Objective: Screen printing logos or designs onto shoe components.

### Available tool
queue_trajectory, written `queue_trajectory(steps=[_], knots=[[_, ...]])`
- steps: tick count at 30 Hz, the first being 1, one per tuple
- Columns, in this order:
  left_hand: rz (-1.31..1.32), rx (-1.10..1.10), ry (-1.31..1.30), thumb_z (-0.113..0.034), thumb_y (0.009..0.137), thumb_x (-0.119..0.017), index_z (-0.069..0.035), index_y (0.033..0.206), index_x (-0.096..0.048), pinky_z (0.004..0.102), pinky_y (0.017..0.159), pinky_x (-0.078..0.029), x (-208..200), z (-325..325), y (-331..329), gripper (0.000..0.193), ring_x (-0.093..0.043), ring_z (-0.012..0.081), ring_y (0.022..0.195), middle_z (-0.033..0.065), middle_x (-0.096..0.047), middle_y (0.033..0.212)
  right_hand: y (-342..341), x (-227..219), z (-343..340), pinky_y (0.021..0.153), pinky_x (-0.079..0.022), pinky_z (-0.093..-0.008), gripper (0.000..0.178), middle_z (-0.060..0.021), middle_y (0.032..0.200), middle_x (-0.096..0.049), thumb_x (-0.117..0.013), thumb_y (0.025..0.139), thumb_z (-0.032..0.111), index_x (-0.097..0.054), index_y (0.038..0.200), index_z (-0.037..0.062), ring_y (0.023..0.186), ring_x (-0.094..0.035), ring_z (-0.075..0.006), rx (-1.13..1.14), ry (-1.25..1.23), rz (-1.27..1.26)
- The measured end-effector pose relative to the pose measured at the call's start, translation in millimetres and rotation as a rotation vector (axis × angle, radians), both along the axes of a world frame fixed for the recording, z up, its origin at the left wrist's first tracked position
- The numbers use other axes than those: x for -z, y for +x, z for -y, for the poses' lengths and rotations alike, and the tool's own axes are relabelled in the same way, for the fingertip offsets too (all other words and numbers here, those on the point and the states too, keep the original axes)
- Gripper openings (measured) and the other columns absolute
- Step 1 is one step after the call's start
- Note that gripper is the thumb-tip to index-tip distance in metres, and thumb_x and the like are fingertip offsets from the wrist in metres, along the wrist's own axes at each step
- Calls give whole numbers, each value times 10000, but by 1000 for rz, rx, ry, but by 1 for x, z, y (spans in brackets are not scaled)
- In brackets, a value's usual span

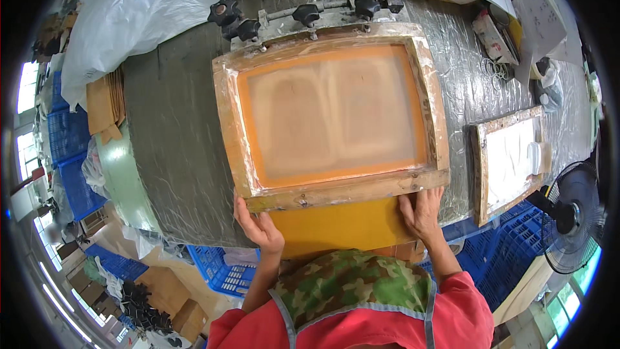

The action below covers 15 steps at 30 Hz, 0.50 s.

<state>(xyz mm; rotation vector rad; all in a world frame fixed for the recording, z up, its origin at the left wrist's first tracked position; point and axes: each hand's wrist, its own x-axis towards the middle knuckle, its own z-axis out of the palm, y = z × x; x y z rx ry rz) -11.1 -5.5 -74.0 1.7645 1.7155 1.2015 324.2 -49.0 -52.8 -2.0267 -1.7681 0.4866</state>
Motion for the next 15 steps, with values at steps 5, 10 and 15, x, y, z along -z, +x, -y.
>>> queue_trajectory(steps=[5, 10, 15], knots=[[18, 27, 22, -92, 975, -401, 82, 1480, -264, 436, 1112, -312, -1, 2, -2, 551, -369, 324, 1353, 213, -325, 1470, 0, -3, -20, 1011, -324, -551, 519, -188, 1278, -557, -607, 894, 458, -588, 1252, 84, 1194, -492, -393, -267, -286, 40], [40, 59, 37, -110, 975, -389, 89, 1486, -235, 435, 1120, -301, 1, 2, -1, 570, -354, 326, 1365, 214, -291, 1489, 3, 14, -33, 957, -423, -514, 416, -135, 1172, -640, -553, 931, 402, -616, 1221, 110, 1084, -586, -348, -450, -339, 77], [59, 65, 20, -112, 976, -381, 81, 1487, -217, 463, 1131, -282, 4, 3, -4, 571, -320, 367, 1388, 248, -258, 1514, 6, 28, -30, 890, -466, -492, 347, -96, 1084, -676, -563, 923, 397, -677, 1128, 142, 1005, -620, -322, -500, -139, 110]])
